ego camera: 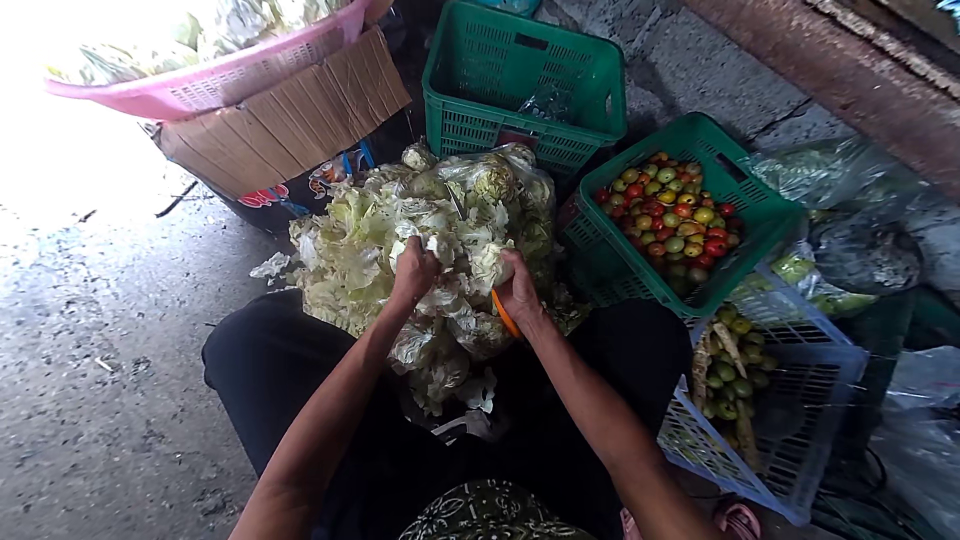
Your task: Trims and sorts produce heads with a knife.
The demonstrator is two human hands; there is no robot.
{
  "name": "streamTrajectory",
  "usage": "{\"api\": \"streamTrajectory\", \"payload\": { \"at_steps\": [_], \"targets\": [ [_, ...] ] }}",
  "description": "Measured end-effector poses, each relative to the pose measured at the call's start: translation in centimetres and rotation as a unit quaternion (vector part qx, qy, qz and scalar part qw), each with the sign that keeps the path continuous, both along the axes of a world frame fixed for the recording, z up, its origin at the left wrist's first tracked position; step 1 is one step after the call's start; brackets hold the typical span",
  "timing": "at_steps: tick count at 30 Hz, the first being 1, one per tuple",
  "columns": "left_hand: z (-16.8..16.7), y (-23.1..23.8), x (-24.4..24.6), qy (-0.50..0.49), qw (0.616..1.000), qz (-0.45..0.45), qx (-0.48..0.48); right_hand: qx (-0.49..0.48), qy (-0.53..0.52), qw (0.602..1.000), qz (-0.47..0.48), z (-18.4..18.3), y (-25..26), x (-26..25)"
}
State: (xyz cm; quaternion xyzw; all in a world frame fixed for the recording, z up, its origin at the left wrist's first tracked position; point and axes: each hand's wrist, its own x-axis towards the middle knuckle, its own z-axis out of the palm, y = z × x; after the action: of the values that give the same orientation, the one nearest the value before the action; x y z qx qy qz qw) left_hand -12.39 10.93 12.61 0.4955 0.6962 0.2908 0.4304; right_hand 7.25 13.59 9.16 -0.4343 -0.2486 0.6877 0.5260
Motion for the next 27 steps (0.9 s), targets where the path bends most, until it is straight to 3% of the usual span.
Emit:
{"api": "streamTrajectory", "payload": {
  "at_steps": [2, 4, 10, 13, 15, 18, 20, 22, 24, 27],
  "targets": [
    [0.3, 0.2, 0.1, 0.066, 0.998, -0.007, -0.001, -0.027, 0.000, 1.000, -0.002, -0.4, 0.2, 0.1],
    [-0.5, 0.1, 1.0, 0.116, 0.991, -0.026, 0.059, -0.048, -0.009, 0.999, 0.002, -0.6, 0.2, 0.0],
    [-1.8, -0.7, 4.0, 0.079, 0.950, -0.171, 0.248, -0.065, -0.016, 0.998, -0.014, -0.4, 0.2, -0.4],
    [-1.6, -0.6, 3.6, 0.102, 0.932, -0.167, 0.307, -0.067, 0.007, 0.997, -0.023, 0.1, 0.1, -0.3],
    [-0.8, -0.5, 2.9, 0.080, 0.949, -0.128, 0.278, -0.070, 0.022, 0.996, -0.043, 0.1, 0.3, 0.0],
    [0.2, -0.4, 2.0, -0.088, 0.983, -0.017, 0.158, -0.038, 0.053, 0.996, -0.053, 0.1, 0.2, 0.2],
    [0.5, -0.1, 2.0, -0.264, 0.959, 0.060, 0.079, 0.012, 0.066, 0.998, -0.015, 0.4, 0.0, 0.0],
    [0.6, -0.1, 2.3, -0.379, 0.917, 0.116, 0.052, 0.055, 0.060, 0.996, 0.021, 0.3, -0.2, -0.2],
    [0.4, -0.3, 2.4, -0.394, 0.911, 0.098, 0.074, 0.082, 0.046, 0.995, 0.032, 0.1, -0.1, -0.2],
    [0.0, -0.2, 2.1, -0.267, 0.953, -0.029, 0.140, 0.094, 0.042, 0.994, 0.036, 0.3, 0.3, 0.2]
  ]
}}
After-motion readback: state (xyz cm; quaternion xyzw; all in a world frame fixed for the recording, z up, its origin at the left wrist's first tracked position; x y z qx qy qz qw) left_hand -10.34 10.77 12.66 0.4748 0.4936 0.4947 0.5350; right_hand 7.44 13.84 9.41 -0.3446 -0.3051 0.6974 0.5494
